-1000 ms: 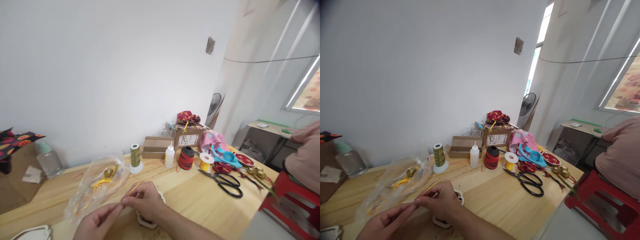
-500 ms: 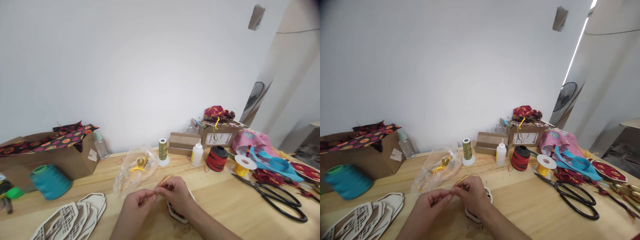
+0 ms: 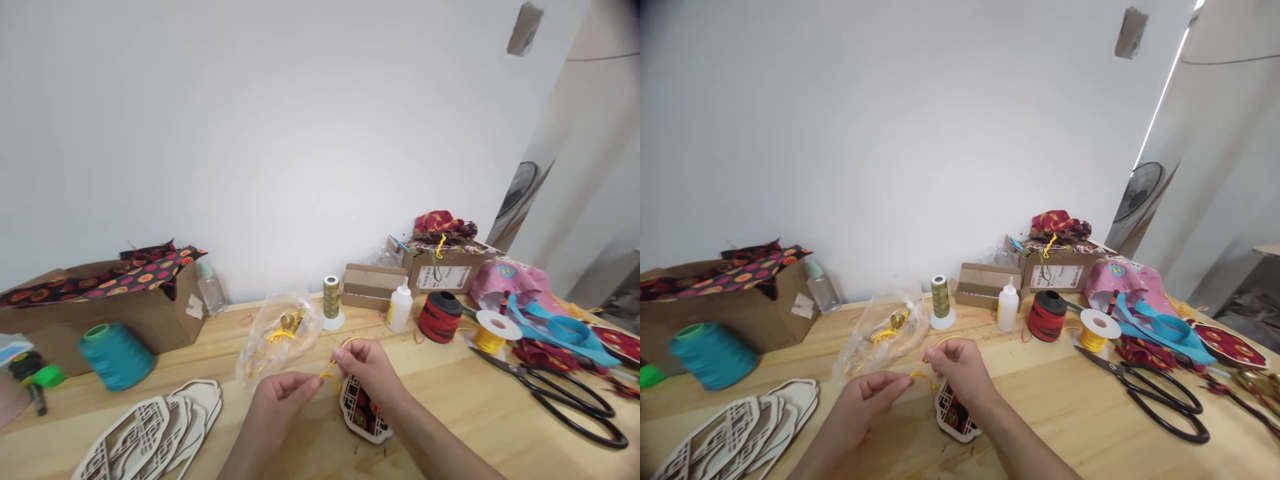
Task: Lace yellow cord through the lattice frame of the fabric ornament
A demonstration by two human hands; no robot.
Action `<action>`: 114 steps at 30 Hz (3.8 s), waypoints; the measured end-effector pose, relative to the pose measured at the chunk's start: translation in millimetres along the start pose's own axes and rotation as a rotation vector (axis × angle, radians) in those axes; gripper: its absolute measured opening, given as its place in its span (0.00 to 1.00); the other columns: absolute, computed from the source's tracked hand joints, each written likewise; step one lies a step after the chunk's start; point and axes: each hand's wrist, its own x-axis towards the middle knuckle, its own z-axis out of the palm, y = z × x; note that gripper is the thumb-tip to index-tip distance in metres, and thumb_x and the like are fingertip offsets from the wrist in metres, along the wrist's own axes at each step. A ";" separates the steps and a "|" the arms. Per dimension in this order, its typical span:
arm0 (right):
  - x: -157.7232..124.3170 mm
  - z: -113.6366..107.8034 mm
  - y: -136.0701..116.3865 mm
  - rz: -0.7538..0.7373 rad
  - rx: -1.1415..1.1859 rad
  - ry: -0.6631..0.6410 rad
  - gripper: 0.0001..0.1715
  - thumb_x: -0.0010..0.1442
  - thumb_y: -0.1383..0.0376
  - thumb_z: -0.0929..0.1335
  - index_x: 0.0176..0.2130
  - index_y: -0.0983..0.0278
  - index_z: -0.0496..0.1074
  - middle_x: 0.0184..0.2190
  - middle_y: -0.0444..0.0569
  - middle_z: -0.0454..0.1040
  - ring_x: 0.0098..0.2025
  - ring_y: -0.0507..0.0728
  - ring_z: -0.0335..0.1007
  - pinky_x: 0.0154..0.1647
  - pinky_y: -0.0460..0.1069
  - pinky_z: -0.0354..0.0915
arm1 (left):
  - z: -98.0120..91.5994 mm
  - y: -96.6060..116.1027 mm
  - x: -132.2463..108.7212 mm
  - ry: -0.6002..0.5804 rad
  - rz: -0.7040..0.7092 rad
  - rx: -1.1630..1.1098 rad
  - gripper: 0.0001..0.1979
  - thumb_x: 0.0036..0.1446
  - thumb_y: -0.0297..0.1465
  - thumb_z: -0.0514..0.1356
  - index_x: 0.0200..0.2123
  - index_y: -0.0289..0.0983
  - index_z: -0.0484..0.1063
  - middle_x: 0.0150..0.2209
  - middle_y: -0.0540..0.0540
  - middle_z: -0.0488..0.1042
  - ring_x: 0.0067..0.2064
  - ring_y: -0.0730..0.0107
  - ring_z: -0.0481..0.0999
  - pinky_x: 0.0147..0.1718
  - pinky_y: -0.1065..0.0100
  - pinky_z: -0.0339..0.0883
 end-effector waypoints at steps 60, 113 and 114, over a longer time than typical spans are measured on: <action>-2.9 -5.8 14.2 0.383 0.654 -0.424 0.14 0.52 0.69 0.61 0.39 0.70 0.68 0.06 0.33 0.50 0.10 0.43 0.34 0.09 0.39 0.34 | -4.2 -12.4 8.7 0.024 0.023 -0.107 0.17 0.35 0.40 0.62 0.25 0.32 0.73 0.06 0.62 0.48 0.11 0.85 0.42 0.11 0.77 0.32; -13.3 12.2 11.0 -0.289 -0.696 -0.107 0.08 0.55 0.63 0.60 0.32 0.61 0.66 0.10 0.37 0.57 0.14 0.48 0.48 0.17 0.41 0.46 | -11.9 -15.2 9.5 -0.098 -0.009 -0.018 0.18 0.41 0.44 0.57 0.20 0.33 0.70 0.11 0.59 0.50 0.14 0.82 0.44 0.15 0.75 0.34; -13.1 12.3 11.2 -0.293 -0.699 -0.103 0.08 0.55 0.63 0.60 0.31 0.61 0.66 0.10 0.37 0.56 0.14 0.48 0.48 0.17 0.41 0.46 | -11.9 -14.9 9.1 -0.097 -0.014 -0.027 0.18 0.41 0.44 0.57 0.21 0.32 0.70 0.11 0.59 0.51 0.14 0.82 0.43 0.15 0.75 0.33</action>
